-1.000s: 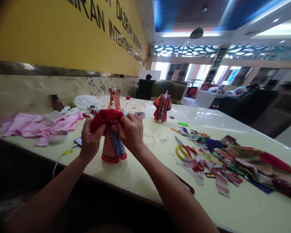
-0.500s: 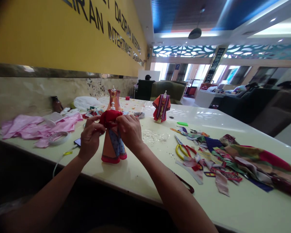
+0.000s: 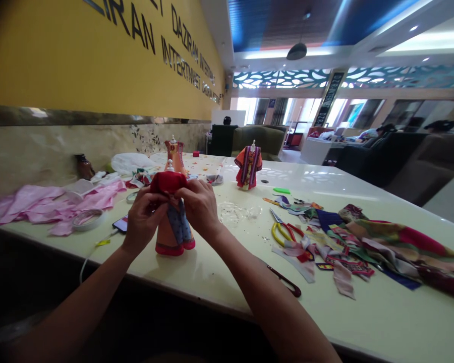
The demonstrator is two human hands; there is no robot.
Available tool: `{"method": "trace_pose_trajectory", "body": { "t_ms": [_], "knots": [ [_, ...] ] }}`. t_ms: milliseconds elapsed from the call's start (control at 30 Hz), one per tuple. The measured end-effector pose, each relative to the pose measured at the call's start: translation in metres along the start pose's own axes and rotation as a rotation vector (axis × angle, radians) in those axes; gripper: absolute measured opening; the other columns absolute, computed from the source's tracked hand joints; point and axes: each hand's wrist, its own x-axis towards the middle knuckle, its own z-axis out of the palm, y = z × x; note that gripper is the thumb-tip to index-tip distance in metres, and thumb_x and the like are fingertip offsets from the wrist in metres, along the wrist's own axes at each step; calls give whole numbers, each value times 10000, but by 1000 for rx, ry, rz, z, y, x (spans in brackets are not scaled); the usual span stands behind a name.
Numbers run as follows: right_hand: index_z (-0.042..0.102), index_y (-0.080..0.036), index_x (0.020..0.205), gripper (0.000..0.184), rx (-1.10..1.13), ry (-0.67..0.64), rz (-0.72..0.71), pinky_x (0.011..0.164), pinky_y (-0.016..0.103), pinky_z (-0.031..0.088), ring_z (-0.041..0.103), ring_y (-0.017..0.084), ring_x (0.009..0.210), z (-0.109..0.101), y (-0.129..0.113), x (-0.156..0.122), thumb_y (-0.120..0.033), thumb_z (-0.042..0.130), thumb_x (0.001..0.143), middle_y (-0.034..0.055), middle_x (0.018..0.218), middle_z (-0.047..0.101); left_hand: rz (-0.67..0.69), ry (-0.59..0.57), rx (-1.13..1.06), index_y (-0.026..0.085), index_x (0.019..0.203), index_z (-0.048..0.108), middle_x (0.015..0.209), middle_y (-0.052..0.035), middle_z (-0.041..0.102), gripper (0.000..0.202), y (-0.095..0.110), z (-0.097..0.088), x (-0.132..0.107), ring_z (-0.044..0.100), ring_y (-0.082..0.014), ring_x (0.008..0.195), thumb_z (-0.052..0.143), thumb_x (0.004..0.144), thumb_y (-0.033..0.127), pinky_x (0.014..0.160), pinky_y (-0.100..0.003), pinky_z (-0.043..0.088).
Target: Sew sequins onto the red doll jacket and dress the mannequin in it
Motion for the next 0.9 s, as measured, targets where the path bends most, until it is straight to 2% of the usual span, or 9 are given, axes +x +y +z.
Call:
{"method": "trace_pose_trajectory", "body": {
  "t_ms": [167, 267, 367, 467, 667, 767, 900],
  "knots": [
    [667, -238, 743, 251, -60, -50, 60, 816, 351, 390, 536, 182, 859, -1, 2, -4, -120, 495, 882, 23, 843, 584, 8, -44, -20, 220, 919, 726, 1085, -39, 560, 106, 2, -1, 0, 589, -169, 1015, 632, 872, 212, 798, -267, 535],
    [678, -236, 847, 210, -109, -56, 96, 863, 377, 394, 543, 200, 921, 0, 2, -9, -103, 515, 839, 37, 909, 600, 1, -34, 10, 223, 990, 724, 1085, -47, 569, 151, 1, -2, -1, 596, -181, 1020, 634, 869, 227, 815, -286, 539],
    [665, -229, 988, 221, -112, -39, 95, 894, 392, 401, 550, 215, 980, 2, 0, -13, -134, 521, 850, 56, 985, 612, -12, -25, 26, 227, 1043, 718, 1075, -48, 569, 193, -2, -1, -1, 597, -176, 1001, 636, 868, 230, 803, -278, 531],
    [647, -235, 1049, 248, -90, -37, 96, 917, 394, 408, 561, 218, 1007, 3, -1, -16, -137, 521, 859, 58, 1018, 619, -18, -28, 21, 238, 1073, 719, 1077, -48, 570, 218, -2, -2, -1, 595, -176, 996, 633, 872, 232, 815, -284, 526],
    [641, -216, 1074, 265, -10, -16, 133, 877, 371, 438, 570, 208, 979, 4, -1, -19, -117, 520, 859, 65, 1018, 620, 18, -69, -6, 276, 1051, 743, 1139, -42, 569, 225, -4, -4, -1, 569, -203, 1100, 596, 895, 207, 998, -365, 464],
    [645, -220, 1065, 267, 33, -20, 161, 839, 362, 452, 571, 202, 947, 4, -1, -18, -110, 515, 860, 58, 993, 618, 12, -84, 10, 271, 984, 758, 1108, -47, 581, 204, -4, -4, 0, 576, -210, 1072, 586, 899, 204, 987, -379, 470],
    [650, -245, 1070, 288, 75, 2, 159, 854, 375, 458, 572, 200, 973, 1, -3, -18, -102, 511, 861, 52, 1014, 612, 30, -86, 43, 257, 1048, 739, 1108, -58, 583, 218, -3, -3, 2, 575, -213, 1071, 589, 897, 210, 976, -380, 474]
  ]
}}
